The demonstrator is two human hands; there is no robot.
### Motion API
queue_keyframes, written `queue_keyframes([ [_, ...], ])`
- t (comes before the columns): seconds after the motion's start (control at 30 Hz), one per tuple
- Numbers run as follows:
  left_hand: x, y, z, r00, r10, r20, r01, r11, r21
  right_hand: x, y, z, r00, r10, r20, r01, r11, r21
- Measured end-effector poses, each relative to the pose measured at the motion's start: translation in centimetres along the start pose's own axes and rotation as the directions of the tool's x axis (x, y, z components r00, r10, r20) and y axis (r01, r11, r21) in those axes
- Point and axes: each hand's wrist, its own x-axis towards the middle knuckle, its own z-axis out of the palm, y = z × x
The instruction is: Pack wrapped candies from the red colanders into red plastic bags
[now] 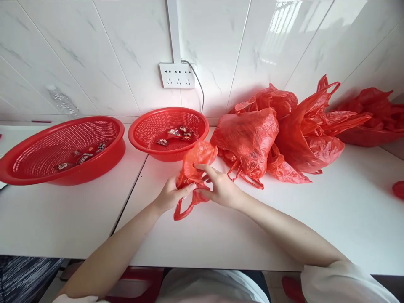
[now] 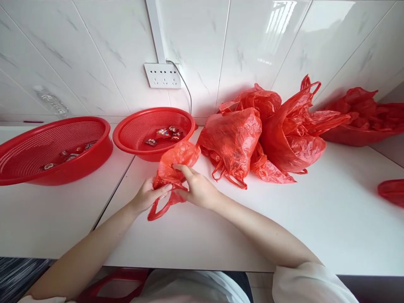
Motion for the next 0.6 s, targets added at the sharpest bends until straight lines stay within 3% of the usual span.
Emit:
queue_keyframes([
  [0.1,0.5,-0.4,-1.2,0.989,-0.042,-0.143,0.063,0.988,0.143,0.3,1.1,-1.2,0.998,0.056,-0.007,-0.055,0.996,0.071],
  [0.23,1.5,0.2,-3.8,0.971,-0.008,-0.237,0.091,0.936,0.340,0.0,1.1,-6.4,0.982,0.185,-0.019,-0.180,0.971,0.154],
  [0.33,1.6,1.2,-5.3,0.953,0.003,-0.302,0.164,0.833,0.528,-0.7,0.5,-10.3,0.948,0.317,0.006,-0.317,0.948,0.037],
  [0.43,1.1,2.2,-5.3,0.969,0.049,-0.244,0.136,0.718,0.682,-1.0,0.2,-12.1,0.921,0.388,-0.041,-0.389,0.908,-0.155],
  [0.6,-0.1,4.1,-1.8,0.955,0.298,0.003,-0.175,0.553,0.815,-0.9,-0.2,-11.7,0.947,0.322,0.008,-0.315,0.930,-0.190],
])
